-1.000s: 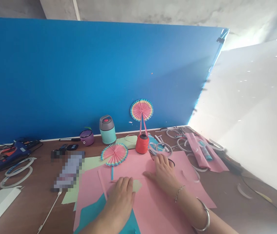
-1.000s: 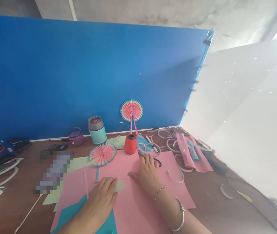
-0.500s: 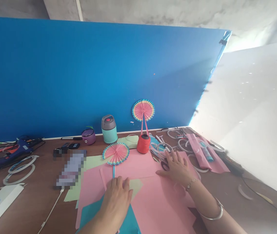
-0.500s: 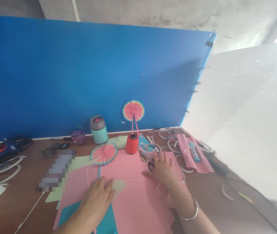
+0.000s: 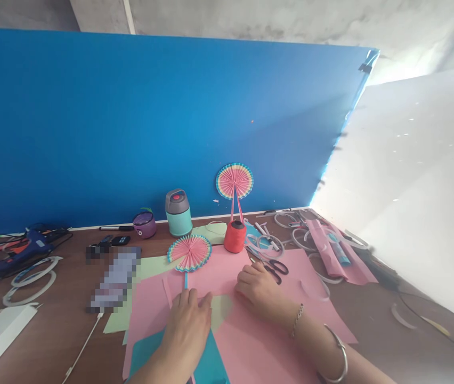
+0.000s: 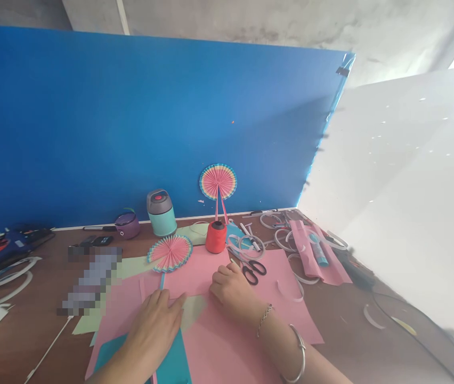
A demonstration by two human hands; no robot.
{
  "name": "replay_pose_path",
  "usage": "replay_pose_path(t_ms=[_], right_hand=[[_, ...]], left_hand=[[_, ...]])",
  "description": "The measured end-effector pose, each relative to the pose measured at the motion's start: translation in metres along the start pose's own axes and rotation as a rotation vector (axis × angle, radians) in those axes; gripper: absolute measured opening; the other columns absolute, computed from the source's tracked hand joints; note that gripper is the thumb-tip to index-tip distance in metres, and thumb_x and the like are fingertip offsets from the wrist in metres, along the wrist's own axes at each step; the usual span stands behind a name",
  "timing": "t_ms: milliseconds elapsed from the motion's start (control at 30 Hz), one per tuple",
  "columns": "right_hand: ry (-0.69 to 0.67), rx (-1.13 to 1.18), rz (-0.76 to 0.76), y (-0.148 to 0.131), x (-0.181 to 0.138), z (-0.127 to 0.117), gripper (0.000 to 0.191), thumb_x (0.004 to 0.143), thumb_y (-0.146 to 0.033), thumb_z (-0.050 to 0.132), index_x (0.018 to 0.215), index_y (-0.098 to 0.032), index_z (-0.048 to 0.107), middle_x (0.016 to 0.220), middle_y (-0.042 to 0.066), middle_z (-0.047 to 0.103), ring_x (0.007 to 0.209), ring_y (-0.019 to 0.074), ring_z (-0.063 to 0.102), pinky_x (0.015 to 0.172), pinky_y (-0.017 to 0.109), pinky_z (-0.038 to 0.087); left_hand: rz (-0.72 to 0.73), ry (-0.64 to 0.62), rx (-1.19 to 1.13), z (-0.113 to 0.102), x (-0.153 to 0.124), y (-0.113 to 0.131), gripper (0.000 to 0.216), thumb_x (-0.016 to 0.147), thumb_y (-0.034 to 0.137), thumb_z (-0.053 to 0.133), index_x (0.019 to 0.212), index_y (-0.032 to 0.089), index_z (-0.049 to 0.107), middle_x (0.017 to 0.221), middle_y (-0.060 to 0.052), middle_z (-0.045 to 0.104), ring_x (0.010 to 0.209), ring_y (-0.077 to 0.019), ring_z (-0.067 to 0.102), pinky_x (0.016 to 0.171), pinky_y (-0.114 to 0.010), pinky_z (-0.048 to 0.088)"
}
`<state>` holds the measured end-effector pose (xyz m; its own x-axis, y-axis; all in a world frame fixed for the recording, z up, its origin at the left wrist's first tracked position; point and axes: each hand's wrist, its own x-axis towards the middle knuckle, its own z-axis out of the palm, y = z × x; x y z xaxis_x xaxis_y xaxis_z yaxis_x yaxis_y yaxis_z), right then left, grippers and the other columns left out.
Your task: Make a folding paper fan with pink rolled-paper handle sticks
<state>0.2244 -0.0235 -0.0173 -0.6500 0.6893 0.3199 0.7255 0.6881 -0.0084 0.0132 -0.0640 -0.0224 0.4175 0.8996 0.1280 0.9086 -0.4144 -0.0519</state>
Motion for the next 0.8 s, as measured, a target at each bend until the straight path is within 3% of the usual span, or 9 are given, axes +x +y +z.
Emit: replay_pose_path(t_ms=[133,333,467,600,800], right_hand=[[0.001,-0.112,-0.004,0.004,0.000,0.011,0.024,0.083,-0.005,0.046,0.065,-0.016,0.056,0.069,0.003,0.057,0.064,0.0140,0.041,0.065,0.031,0.023],[-0.043,-0.131,-0.040,0.005,0.002,0.006,0.024,0.083,-0.003,0.046,0.065,-0.016,0.055,0.069,0.003,0.057,0.068,0.0144,0.044,0.065,0.032,0.021],[-0.048,-0.107,-0.035,0.007,0.003,0.010,0.022,0.082,-0.004,0.046,0.067,-0.016,0.056,0.071,0.003,0.057,0.068,0.0147,0.043,0.064,0.031,0.021],[-0.082,-0.021,0.035,0.008,0.003,0.011,0.015,0.080,-0.007,0.047,0.076,-0.016,0.058,0.079,0.004,0.058,0.072,0.0156,0.044,0.066,0.030,0.025],[-0.061,0.126,0.197,0.005,0.003,0.006,0.019,0.089,-0.011,0.040,0.077,-0.017,0.054,0.085,0.004,0.055,0.080,0.0167,0.044,0.073,0.030,0.030]], left_hand=[[-0.020,-0.043,-0.007,-0.009,0.003,-0.003,0.037,0.083,0.007,0.045,0.114,0.018,0.063,0.083,-0.010,0.061,0.084,-0.0244,0.053,0.072,-0.037,0.041],[-0.029,-0.006,-0.072,-0.007,0.011,-0.015,0.031,0.086,0.007,0.041,0.071,0.017,0.066,0.075,-0.008,0.062,0.085,-0.0250,0.052,0.073,-0.038,0.038],[-0.033,0.056,-0.125,-0.004,0.016,-0.024,0.030,0.089,0.016,0.043,0.069,0.018,0.065,0.073,-0.006,0.062,0.085,-0.0240,0.052,0.074,-0.037,0.036],[-0.050,0.021,-0.176,-0.007,0.018,-0.027,0.029,0.089,0.015,0.042,0.070,0.018,0.064,0.079,-0.006,0.062,0.085,-0.0231,0.051,0.073,-0.036,0.035],[-0.082,0.054,-0.285,-0.005,0.021,-0.031,0.032,0.090,0.013,0.033,0.075,0.017,0.061,0.087,-0.007,0.059,0.090,-0.0223,0.048,0.077,-0.035,0.037]])
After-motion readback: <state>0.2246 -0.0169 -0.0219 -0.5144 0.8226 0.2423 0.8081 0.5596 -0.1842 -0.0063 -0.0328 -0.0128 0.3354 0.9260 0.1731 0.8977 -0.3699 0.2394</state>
